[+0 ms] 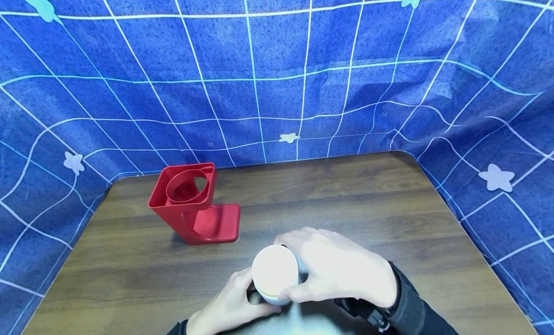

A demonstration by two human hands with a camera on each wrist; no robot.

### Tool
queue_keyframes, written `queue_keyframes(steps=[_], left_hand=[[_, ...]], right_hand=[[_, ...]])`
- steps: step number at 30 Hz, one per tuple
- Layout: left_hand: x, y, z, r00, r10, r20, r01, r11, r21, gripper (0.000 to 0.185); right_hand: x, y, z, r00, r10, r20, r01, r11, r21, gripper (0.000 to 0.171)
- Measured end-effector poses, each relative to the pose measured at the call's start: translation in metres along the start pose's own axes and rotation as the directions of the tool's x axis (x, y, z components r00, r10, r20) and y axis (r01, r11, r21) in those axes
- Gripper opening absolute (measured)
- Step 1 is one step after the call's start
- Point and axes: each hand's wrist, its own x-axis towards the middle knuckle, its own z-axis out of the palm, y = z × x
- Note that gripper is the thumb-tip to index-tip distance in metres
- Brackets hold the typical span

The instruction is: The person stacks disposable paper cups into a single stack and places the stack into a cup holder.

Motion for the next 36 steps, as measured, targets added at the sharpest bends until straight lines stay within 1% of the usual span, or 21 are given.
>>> queue_keyframes(steps=[3, 5, 6, 8, 11, 13, 15, 17, 19, 23, 27, 31, 34, 36], left_hand=[[0.0, 0.0, 0.0, 1.0, 0.012, -0.001, -0.012, 1.0, -0.01, 0.078], [0.001, 0.001, 0.0, 1.0, 0.01, -0.001, -0.01, 1.0, -0.017, 0.077], [0.001, 0.001, 0.0, 1.0, 0.011, -0.002, -0.011, 1.0, -0.017, 0.077], [0.001, 0.001, 0.0, 1.0, 0.009, -0.004, -0.009, 1.0, -0.012, 0.076], [0.0, 0.0, 0.001, 1.0, 0.012, 0.0, -0.012, 1.0, -0.011, 0.075], [0.0, -0.001, 0.002, 1.0, 0.013, 0.0, -0.013, 1.0, -0.009, 0.073], [0.0, -0.002, 0.002, 1.0, 0.019, -0.001, -0.019, 1.0, -0.007, 0.071], [0.0, -0.002, 0.002, 1.0, 0.02, -0.004, -0.02, 1.0, -0.005, 0.067], [0.0, -0.002, 0.002, 1.0, 0.022, -0.007, -0.022, 1.0, 0.004, 0.065], [0.001, 0.001, 0.001, 1.0, 0.012, -0.01, -0.012, 1.0, 0.011, 0.063], [0.001, 0.002, 0.001, 1.0, -0.028, -0.007, 0.028, 1.0, 0.004, 0.065], [0.0, 0.003, 0.0, 0.995, -0.104, 0.002, 0.104, 0.994, -0.02, 0.065], [0.001, 0.001, 0.0, 0.99, -0.138, -0.009, 0.138, 0.99, -0.032, 0.064], [0.001, 0.001, 0.0, 0.987, -0.159, -0.023, 0.157, 0.986, -0.062, 0.063]], right_hand=[[0.001, 0.001, 0.001, 0.998, 0.034, 0.055, -0.036, 0.999, 0.036, 0.059], [0.002, 0.001, 0.002, 0.995, 0.031, 0.095, -0.039, 0.996, 0.082, 0.056], [0.003, 0.002, 0.003, 0.994, 0.018, 0.107, -0.03, 0.994, 0.108, 0.054], [0.005, 0.003, 0.005, 0.992, -0.037, 0.123, 0.016, 0.985, 0.17, 0.051], [0.006, 0.005, 0.009, 0.984, -0.144, 0.108, 0.115, 0.965, 0.235, 0.048], [0.007, 0.004, 0.012, 0.979, -0.181, 0.092, 0.153, 0.956, 0.25, 0.044], [0.007, 0.003, 0.014, 0.979, -0.186, 0.083, 0.16, 0.954, 0.253, 0.042], [0.008, 0.003, 0.016, 0.981, -0.171, 0.087, 0.143, 0.954, 0.262, 0.04], [0.009, 0.002, 0.017, 0.982, -0.165, 0.094, 0.134, 0.953, 0.273, 0.043], [0.011, 0.003, 0.02, 0.98, -0.184, 0.078, 0.157, 0.95, 0.272, 0.047], [0.013, 0.004, 0.021, 0.979, -0.195, 0.059, 0.171, 0.945, 0.279, 0.044], [0.016, 0.007, 0.021, 0.981, -0.184, 0.057, 0.16, 0.942, 0.294, 0.044], [0.021, 0.012, 0.023, 0.982, -0.185, 0.036, 0.168, 0.943, 0.286, 0.045], [0.024, 0.015, 0.025, 0.983, -0.182, 0.007, 0.174, 0.948, 0.265, 0.047]])
